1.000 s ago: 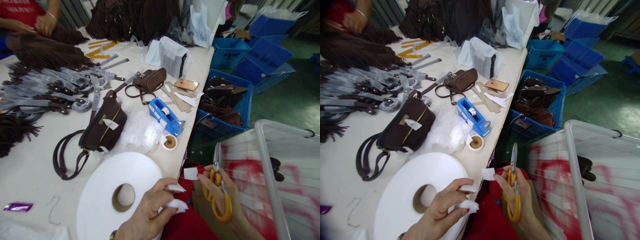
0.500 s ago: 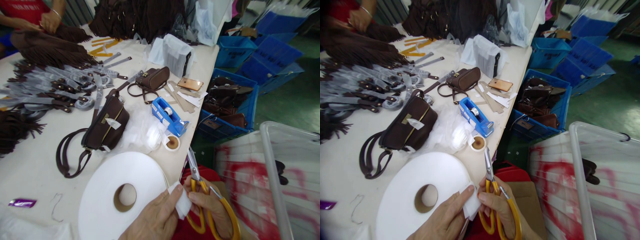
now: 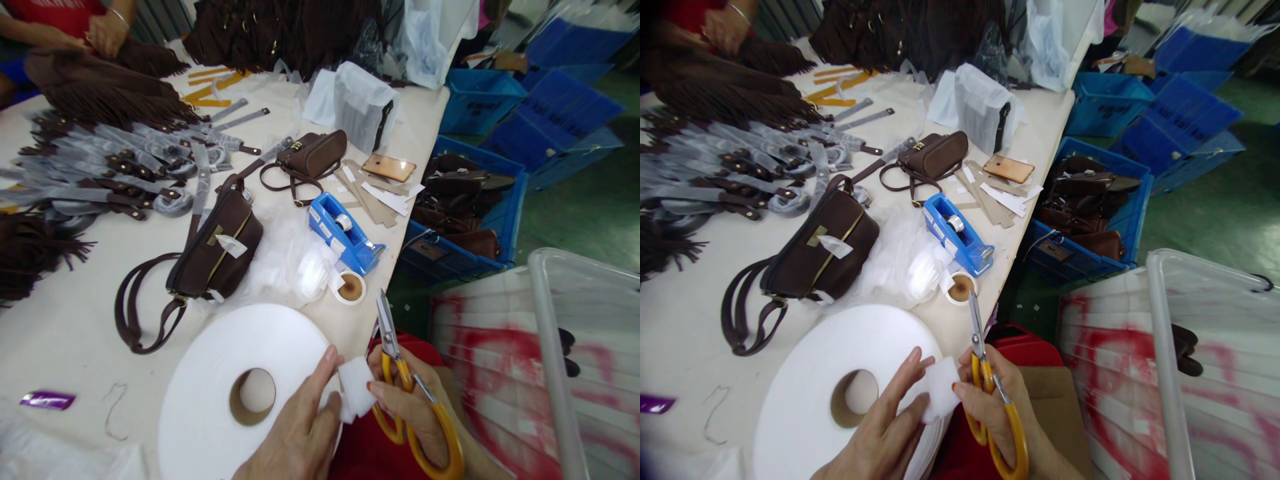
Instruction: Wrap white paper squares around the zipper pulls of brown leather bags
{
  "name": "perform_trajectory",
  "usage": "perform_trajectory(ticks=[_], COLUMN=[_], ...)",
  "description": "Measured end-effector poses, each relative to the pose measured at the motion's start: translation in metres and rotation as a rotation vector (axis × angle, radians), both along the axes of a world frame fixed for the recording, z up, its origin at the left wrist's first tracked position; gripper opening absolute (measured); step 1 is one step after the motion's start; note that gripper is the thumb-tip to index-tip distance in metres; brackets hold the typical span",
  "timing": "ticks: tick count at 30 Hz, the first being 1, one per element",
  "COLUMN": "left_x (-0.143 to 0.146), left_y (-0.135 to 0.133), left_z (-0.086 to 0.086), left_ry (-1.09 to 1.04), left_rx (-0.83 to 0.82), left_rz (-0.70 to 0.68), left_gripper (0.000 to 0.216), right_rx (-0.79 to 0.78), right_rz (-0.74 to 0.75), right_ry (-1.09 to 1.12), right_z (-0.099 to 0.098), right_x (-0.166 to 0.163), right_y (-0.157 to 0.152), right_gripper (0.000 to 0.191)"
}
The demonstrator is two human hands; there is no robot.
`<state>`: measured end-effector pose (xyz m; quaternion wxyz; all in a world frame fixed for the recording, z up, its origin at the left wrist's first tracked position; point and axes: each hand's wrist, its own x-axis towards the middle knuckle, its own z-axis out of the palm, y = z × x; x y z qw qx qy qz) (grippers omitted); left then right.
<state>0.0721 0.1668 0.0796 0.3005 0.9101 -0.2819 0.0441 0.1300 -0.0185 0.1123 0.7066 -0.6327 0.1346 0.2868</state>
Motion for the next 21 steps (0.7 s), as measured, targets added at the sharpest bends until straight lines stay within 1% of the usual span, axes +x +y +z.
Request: perform_trajectory(ticks=[2, 4, 6, 9, 11, 14, 17, 19, 21], left_x=[-0.001, -0.002, -0.002, 0.0, 0.005, 0.014, 0.023, 0.027, 0.032], left_y=[0.001, 0.003, 0.004, 0.005, 0.006, 0.009, 0.013, 0.014, 0.015], left_z=[-0.006, -0.014, -0.022, -0.03, -0.027, -0.016, -0.006, -0.004, -0.004], left_ry=[0.101, 0.154, 0.159, 0.11, 0.104, 0.185, 0.297, 0.384, 0.518], left_rx=[-0.084, -0.153, -0.203, -0.278, -0.318, -0.356, -0.43, -0.509, -0.626], left_rz=[0.046, 0.128, 0.206, 0.272, 0.285, 0.274, 0.304, 0.392, 0.556], left_gripper=[0.027, 0.023, 0.019, 0.016, 0.015, 0.018, 0.019, 0.014, 0.007], right_rx=[-0.093, -0.186, -0.267, -0.421, -0.532, -0.666, -0.727, -0.754, -0.787], right_rz=[-0.019, -0.038, -0.059, -0.078, -0.097, -0.095, -0.043, 0.003, 0.044], right_ry=[-0.018, -0.07, -0.173, -0.349, -0.439, -0.526, -0.555, -0.565, -0.569], right_z=[-0.002, -0.008, -0.017, -0.026, -0.026, -0.026, -0.038, -0.05, -0.059], right_x=[0.004, 0.008, 0.016, 0.037, 0.058, 0.097, 0.135, 0.154, 0.164], right_y=[0.002, 0.003, 0.003, 0.004, 0.01, 0.029, 0.054, 0.07, 0.079], right_gripper=[0.027, 0.025, 0.022, 0.02, 0.02, 0.02, 0.017, 0.016, 0.016])
